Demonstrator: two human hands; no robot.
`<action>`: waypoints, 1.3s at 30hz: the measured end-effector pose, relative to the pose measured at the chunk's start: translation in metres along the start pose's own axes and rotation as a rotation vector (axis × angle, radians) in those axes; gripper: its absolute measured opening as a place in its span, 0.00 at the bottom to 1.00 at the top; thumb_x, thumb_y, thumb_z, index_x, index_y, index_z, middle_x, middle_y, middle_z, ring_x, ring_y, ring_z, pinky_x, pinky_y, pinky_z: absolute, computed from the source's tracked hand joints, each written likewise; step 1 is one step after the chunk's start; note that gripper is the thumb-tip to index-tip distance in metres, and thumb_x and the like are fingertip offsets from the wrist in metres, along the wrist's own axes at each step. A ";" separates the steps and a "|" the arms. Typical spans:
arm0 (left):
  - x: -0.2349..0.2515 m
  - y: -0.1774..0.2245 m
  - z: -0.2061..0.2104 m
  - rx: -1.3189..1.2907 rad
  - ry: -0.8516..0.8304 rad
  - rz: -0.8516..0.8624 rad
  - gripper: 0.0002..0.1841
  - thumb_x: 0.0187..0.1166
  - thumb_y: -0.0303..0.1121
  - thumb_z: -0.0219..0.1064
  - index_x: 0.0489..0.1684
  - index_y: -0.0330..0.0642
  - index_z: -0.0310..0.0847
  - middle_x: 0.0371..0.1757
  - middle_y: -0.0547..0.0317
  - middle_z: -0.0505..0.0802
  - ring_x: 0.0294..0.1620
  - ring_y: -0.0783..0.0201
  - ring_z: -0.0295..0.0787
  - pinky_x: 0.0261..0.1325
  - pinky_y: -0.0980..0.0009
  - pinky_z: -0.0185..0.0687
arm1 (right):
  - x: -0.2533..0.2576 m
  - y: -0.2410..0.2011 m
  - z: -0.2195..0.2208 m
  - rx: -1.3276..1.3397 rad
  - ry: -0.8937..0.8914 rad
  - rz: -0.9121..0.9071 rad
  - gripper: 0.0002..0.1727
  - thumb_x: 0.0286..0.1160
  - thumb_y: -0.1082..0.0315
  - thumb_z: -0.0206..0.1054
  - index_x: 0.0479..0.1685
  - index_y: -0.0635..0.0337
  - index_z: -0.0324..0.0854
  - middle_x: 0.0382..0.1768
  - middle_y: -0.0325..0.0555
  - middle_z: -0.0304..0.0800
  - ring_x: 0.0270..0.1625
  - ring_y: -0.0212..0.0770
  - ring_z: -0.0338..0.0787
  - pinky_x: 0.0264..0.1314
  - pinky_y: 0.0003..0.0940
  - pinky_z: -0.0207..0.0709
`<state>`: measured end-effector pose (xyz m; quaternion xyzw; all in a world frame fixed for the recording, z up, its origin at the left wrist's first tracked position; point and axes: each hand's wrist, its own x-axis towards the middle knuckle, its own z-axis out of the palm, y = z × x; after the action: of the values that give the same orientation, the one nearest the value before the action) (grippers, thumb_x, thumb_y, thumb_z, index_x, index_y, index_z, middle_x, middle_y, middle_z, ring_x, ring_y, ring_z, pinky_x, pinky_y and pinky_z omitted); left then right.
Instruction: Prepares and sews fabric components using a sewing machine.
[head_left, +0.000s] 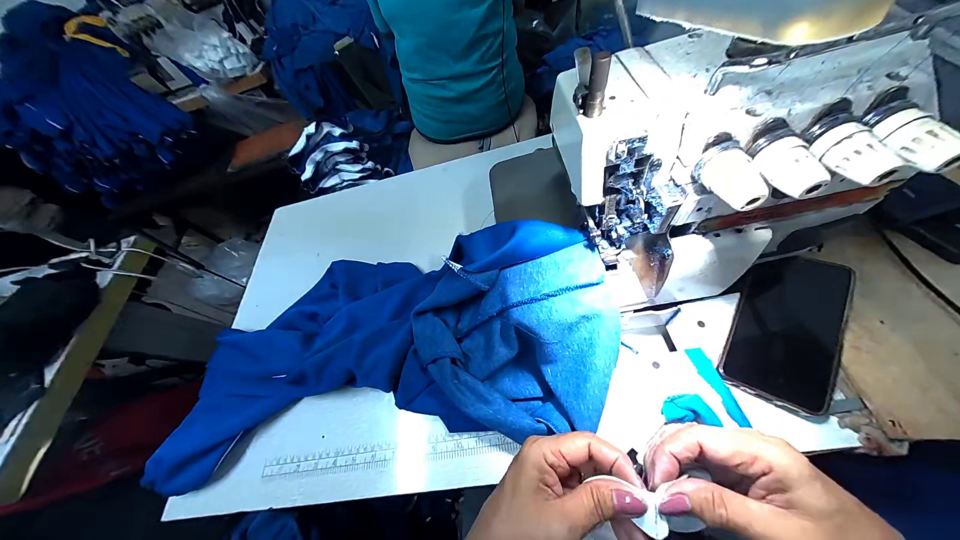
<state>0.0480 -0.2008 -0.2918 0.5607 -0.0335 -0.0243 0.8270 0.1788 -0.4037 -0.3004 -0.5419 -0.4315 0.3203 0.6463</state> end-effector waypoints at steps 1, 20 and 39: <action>0.001 -0.004 0.001 -0.070 -0.001 0.002 0.06 0.82 0.26 0.67 0.49 0.33 0.85 0.42 0.57 0.95 0.37 0.70 0.94 0.43 0.71 0.93 | 0.001 0.001 0.001 0.062 0.024 0.012 0.07 0.79 0.67 0.72 0.47 0.59 0.88 0.45 0.39 0.94 0.48 0.29 0.92 0.54 0.24 0.88; 0.002 -0.028 0.036 0.934 0.608 0.524 0.05 0.72 0.21 0.75 0.41 0.32 0.92 0.43 0.50 0.95 0.48 0.67 0.93 0.54 0.76 0.91 | -0.001 -0.006 0.038 -0.554 0.496 -0.067 0.05 0.73 0.72 0.75 0.40 0.64 0.91 0.39 0.46 0.95 0.44 0.28 0.93 0.50 0.22 0.88; -0.001 -0.032 0.030 0.349 0.598 0.397 0.20 0.60 0.24 0.85 0.51 0.28 0.91 0.58 0.45 0.94 0.61 0.60 0.92 0.64 0.66 0.91 | -0.005 -0.003 0.044 -0.591 0.269 -0.141 0.15 0.82 0.76 0.59 0.60 0.70 0.87 0.57 0.60 0.91 0.64 0.48 0.88 0.72 0.39 0.78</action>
<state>0.0449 -0.2403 -0.3105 0.6578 0.0974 0.3067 0.6810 0.1363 -0.3902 -0.2963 -0.7121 -0.4528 0.0616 0.5330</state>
